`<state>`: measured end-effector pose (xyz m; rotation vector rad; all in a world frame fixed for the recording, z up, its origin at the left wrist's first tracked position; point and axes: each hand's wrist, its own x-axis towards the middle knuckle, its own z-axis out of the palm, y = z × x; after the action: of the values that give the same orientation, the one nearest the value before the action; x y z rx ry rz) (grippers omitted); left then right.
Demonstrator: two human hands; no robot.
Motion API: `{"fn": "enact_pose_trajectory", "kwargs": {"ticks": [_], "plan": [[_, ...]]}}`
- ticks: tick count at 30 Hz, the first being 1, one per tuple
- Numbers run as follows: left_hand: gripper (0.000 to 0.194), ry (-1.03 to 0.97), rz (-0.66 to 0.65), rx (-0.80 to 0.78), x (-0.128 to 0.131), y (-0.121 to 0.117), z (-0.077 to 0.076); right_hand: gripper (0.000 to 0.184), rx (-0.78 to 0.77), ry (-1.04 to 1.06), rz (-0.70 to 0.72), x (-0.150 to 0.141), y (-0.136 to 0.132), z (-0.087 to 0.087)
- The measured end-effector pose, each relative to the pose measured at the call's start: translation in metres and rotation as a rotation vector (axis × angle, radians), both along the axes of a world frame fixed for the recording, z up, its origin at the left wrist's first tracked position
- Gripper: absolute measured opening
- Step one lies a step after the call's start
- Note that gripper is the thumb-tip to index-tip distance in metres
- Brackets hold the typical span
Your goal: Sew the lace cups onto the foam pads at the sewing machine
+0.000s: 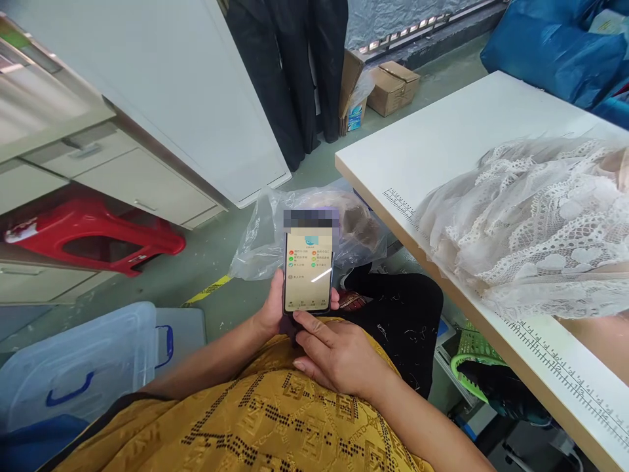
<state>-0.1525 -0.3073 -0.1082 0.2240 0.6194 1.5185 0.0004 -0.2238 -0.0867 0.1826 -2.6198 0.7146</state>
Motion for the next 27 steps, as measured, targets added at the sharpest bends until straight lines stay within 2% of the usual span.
{"fn": "enact_pose_trajectory", "kwargs": {"ticks": [4,11,18,23,27], "plan": [[0.089,-0.001,-0.007,-0.003,-0.001,0.000,0.002,0.021,-0.039,0.079,-0.026,0.003,0.001,-0.001],[0.089,-0.037,-0.034,0.023,-0.002,-0.003,-0.002,0.019,-0.081,0.078,-0.121,0.008,0.003,-0.005],[0.054,-0.097,0.149,-0.078,0.003,-0.011,-0.013,0.026,-0.071,0.020,-0.313,0.000,0.008,0.002],[0.050,-0.111,0.164,-0.098,0.003,-0.013,-0.011,0.025,-0.075,0.101,-0.277,0.000,0.009,0.001],[0.057,-0.134,0.123,-0.076,0.003,-0.011,-0.007,0.022,-0.111,0.167,-0.241,0.004,0.010,-0.001]]}}
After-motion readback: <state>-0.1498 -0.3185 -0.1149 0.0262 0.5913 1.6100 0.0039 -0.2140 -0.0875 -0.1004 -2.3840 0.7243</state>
